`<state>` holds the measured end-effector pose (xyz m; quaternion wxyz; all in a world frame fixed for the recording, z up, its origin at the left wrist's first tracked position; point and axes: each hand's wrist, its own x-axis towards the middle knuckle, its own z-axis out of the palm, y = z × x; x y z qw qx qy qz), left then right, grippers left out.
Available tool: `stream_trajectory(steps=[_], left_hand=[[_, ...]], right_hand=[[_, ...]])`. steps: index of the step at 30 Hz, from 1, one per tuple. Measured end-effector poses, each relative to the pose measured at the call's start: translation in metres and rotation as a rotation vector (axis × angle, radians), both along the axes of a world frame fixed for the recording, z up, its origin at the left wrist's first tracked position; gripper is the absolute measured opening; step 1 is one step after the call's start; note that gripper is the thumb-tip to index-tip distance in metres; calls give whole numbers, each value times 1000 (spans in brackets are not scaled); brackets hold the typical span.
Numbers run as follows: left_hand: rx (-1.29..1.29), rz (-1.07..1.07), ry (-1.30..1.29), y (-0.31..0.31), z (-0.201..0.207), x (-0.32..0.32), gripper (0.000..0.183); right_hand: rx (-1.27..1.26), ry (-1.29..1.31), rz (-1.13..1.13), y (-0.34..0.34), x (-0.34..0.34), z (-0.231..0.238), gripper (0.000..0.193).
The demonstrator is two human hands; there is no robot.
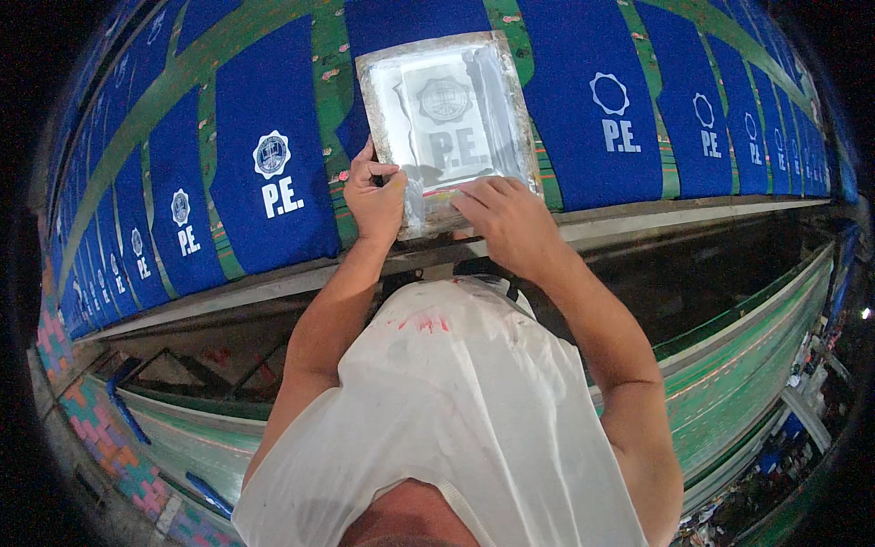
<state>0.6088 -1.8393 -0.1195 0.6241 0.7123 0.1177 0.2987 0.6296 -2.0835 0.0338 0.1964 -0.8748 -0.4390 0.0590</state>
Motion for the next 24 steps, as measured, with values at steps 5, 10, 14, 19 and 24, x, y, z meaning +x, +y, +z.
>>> stream_trajectory(steps=[5,10,14,19,24], left_hand=[[159,-77,198,10,32,-2,60],[881,-202,307,50,81,24,67],[1212,-282,389,73,93,51,56],[1193,-365,457,77,97,57,47],[1170,-363,463,73,95,60,40]], right_hand=[[-55,90,-53,3,17,14,47],[-11,102,-100,-12,-6,12,56],[9,15,-101,-14,-22,-7,56],[85,-118,-88,-10,-9,-34,53],[117,-180,-87,8,52,-57,53]])
